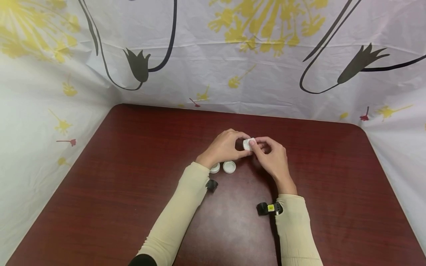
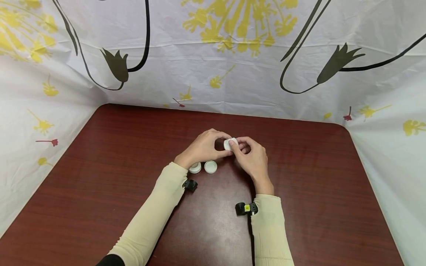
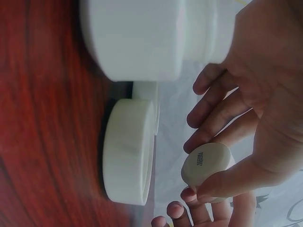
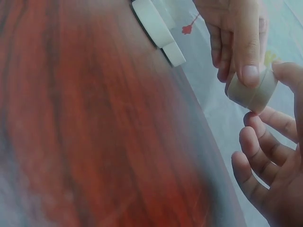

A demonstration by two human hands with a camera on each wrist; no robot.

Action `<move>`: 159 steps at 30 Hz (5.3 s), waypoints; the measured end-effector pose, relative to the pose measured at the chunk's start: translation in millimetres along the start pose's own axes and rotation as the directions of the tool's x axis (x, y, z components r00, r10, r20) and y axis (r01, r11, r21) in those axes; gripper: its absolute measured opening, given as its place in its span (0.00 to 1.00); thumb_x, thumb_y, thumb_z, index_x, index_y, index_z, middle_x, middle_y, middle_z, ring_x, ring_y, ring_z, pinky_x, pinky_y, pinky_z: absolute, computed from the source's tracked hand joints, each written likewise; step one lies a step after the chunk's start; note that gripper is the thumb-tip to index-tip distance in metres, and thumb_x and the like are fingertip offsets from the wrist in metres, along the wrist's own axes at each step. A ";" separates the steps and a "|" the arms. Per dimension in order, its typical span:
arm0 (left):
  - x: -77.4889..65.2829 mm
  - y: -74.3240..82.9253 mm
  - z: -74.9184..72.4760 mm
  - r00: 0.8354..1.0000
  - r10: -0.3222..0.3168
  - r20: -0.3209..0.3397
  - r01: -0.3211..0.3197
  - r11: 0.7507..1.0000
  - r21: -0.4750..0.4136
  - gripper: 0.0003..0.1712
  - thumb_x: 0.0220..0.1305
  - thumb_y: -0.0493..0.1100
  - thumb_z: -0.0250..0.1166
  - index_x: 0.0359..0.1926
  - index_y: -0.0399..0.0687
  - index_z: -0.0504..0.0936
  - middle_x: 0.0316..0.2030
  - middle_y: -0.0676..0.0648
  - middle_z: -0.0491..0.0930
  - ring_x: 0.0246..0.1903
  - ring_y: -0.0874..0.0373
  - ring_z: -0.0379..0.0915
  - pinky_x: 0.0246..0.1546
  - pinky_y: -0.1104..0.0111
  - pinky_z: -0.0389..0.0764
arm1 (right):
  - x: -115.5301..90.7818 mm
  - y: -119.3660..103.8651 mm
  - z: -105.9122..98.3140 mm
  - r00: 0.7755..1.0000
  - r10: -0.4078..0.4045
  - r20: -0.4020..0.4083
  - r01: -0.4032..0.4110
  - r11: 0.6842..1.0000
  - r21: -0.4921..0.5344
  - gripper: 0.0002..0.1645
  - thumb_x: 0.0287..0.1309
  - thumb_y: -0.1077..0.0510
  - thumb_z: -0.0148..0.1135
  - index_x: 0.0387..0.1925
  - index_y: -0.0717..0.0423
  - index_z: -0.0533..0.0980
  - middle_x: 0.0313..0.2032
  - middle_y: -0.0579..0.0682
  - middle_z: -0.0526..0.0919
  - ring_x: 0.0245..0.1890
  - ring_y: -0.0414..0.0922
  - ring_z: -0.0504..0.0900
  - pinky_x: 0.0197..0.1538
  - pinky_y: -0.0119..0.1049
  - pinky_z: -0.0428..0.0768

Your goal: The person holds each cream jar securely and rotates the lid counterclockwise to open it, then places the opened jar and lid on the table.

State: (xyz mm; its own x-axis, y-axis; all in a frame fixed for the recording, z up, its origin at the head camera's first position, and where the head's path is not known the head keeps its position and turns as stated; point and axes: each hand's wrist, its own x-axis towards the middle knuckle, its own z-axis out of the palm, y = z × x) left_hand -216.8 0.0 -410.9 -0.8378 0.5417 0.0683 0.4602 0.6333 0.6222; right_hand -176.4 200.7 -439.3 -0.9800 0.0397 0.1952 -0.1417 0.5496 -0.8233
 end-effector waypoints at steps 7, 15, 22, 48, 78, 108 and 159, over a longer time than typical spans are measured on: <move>0.1 -0.4 0.4 1.000 -0.004 0.000 0.004 1.000 0.002 0.28 0.65 0.55 0.76 0.63 0.55 0.85 0.58 0.54 0.87 0.61 0.55 0.77 0.63 0.60 0.79 | -0.3 -0.2 0.1 1.000 -0.025 0.018 0.024 0.999 0.023 0.20 0.70 0.43 0.68 0.51 0.53 0.86 0.35 0.55 0.88 0.30 0.36 0.81 0.36 0.23 0.76; -0.7 -1.7 1.5 1.000 -0.002 -0.004 0.002 1.000 0.000 0.28 0.65 0.54 0.76 0.63 0.54 0.85 0.58 0.54 0.87 0.60 0.54 0.78 0.63 0.60 0.78 | -1.2 0.5 0.0 0.999 -0.030 0.023 0.030 0.999 0.020 0.19 0.70 0.45 0.69 0.52 0.53 0.86 0.37 0.54 0.88 0.31 0.34 0.81 0.37 0.23 0.76; -1.3 -1.1 1.0 1.000 -0.007 -0.007 0.007 1.000 0.014 0.27 0.65 0.56 0.76 0.63 0.55 0.85 0.56 0.55 0.88 0.58 0.55 0.77 0.62 0.61 0.78 | -2.0 0.9 0.0 1.000 -0.022 0.004 0.022 1.000 0.010 0.22 0.73 0.44 0.65 0.57 0.54 0.84 0.42 0.56 0.90 0.36 0.41 0.85 0.40 0.23 0.77; -0.9 1.1 4.2 0.999 0.034 0.010 -0.034 0.999 0.014 0.27 0.65 0.56 0.75 0.63 0.55 0.85 0.57 0.54 0.88 0.60 0.51 0.78 0.61 0.59 0.79 | -1.0 0.3 -1.8 0.999 0.008 0.033 -0.007 0.999 -0.031 0.22 0.70 0.39 0.67 0.49 0.51 0.87 0.34 0.53 0.88 0.30 0.37 0.83 0.36 0.27 0.78; 0.9 0.1 2.7 1.000 0.025 0.011 -0.026 0.997 0.069 0.28 0.67 0.56 0.73 0.64 0.53 0.84 0.60 0.52 0.86 0.60 0.52 0.77 0.67 0.57 0.76 | -1.2 2.2 -2.7 0.998 -0.060 0.033 0.059 0.998 0.035 0.22 0.65 0.50 0.74 0.56 0.55 0.84 0.41 0.56 0.89 0.34 0.34 0.82 0.39 0.22 0.78; 0.4 2.1 5.1 0.999 0.048 0.013 -0.049 0.995 0.091 0.28 0.67 0.57 0.73 0.65 0.57 0.84 0.60 0.54 0.86 0.60 0.53 0.77 0.68 0.58 0.74 | -2.9 -6.1 -2.2 0.996 0.091 -0.024 -0.093 0.984 -0.154 0.31 0.68 0.26 0.59 0.47 0.46 0.87 0.35 0.50 0.87 0.35 0.43 0.83 0.42 0.39 0.75; -17.9 -23.1 -25.3 0.985 -0.117 -0.125 0.123 0.991 0.043 0.26 0.65 0.57 0.74 0.61 0.59 0.82 0.54 0.53 0.89 0.59 0.54 0.80 0.73 0.58 0.66 | 13.5 -5.8 9.9 0.996 -0.081 0.034 0.079 0.995 0.063 0.21 0.62 0.50 0.76 0.52 0.56 0.82 0.40 0.54 0.89 0.34 0.31 0.82 0.41 0.23 0.78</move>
State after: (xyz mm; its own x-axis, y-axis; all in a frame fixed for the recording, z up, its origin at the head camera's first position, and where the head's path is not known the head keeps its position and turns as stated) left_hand -219.8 -38.2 -406.8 -0.9160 0.3905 0.0916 0.3655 0.7187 0.5915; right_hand -190.2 189.8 -437.1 -0.9694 -0.0331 0.2432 -0.2271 0.4972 -0.8374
